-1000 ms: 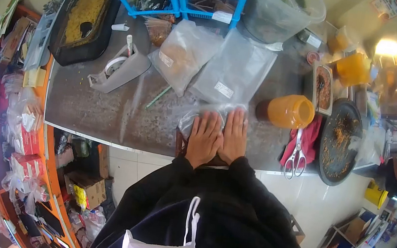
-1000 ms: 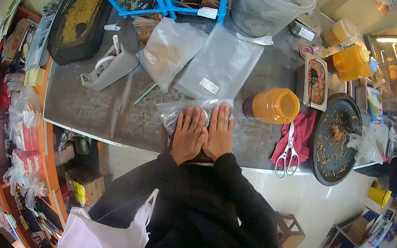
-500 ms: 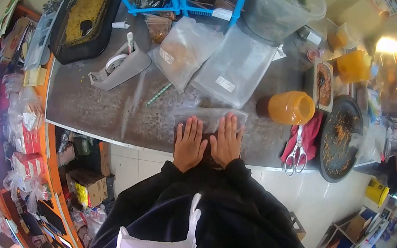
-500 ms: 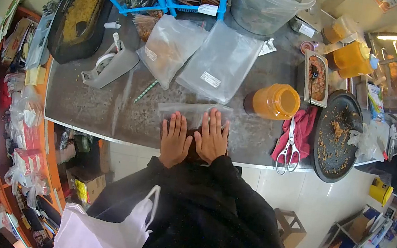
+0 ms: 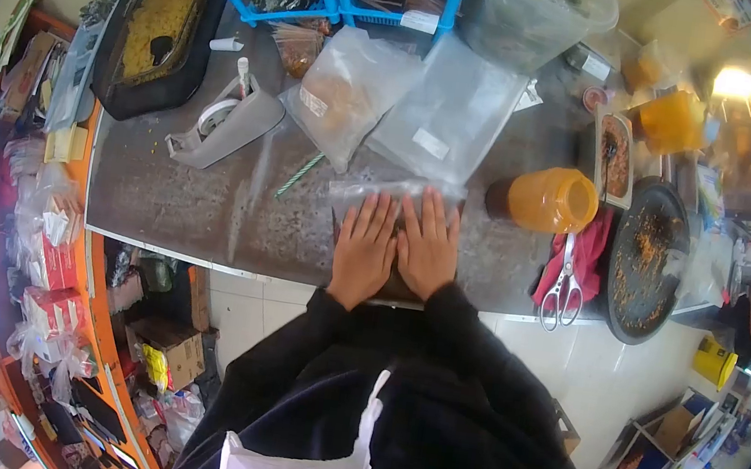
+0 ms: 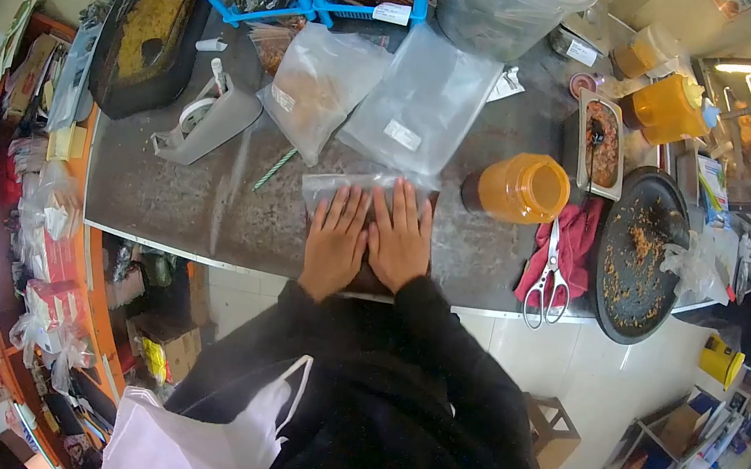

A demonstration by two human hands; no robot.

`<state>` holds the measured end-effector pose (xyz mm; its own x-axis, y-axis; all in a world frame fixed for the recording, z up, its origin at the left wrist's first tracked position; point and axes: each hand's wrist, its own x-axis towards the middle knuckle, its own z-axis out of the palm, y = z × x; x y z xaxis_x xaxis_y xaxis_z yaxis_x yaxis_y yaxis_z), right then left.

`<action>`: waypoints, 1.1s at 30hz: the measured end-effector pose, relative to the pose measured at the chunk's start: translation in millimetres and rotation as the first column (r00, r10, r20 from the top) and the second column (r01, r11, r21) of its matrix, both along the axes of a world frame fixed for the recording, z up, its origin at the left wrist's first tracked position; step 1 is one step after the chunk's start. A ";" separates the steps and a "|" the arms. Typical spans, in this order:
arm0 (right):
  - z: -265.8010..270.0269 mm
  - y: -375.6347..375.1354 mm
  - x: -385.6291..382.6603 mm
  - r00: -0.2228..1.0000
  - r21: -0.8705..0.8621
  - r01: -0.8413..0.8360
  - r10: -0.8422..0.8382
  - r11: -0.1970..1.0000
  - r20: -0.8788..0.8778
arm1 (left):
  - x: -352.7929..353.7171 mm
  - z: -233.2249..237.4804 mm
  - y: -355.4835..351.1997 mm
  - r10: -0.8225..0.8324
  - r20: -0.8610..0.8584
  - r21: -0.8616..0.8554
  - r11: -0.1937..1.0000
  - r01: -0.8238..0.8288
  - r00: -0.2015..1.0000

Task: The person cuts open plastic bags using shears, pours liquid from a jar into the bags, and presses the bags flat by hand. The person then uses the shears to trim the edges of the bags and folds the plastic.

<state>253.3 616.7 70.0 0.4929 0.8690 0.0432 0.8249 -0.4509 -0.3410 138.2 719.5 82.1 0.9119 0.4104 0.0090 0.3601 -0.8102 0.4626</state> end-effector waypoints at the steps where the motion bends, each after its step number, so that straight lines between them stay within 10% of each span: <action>1: 2.0 5.1 2.5 1.000 -0.024 -0.007 0.007 1.000 -0.010 | 7.5 -3.6 7.5 -0.009 -0.002 -0.007 1.000 0.009 1.000; 33: 3.3 -25.5 -18.1 0.998 0.093 0.057 -0.060 0.994 0.033 | -25.6 -5.2 -18.9 -0.006 0.099 0.137 0.991 -0.007 0.995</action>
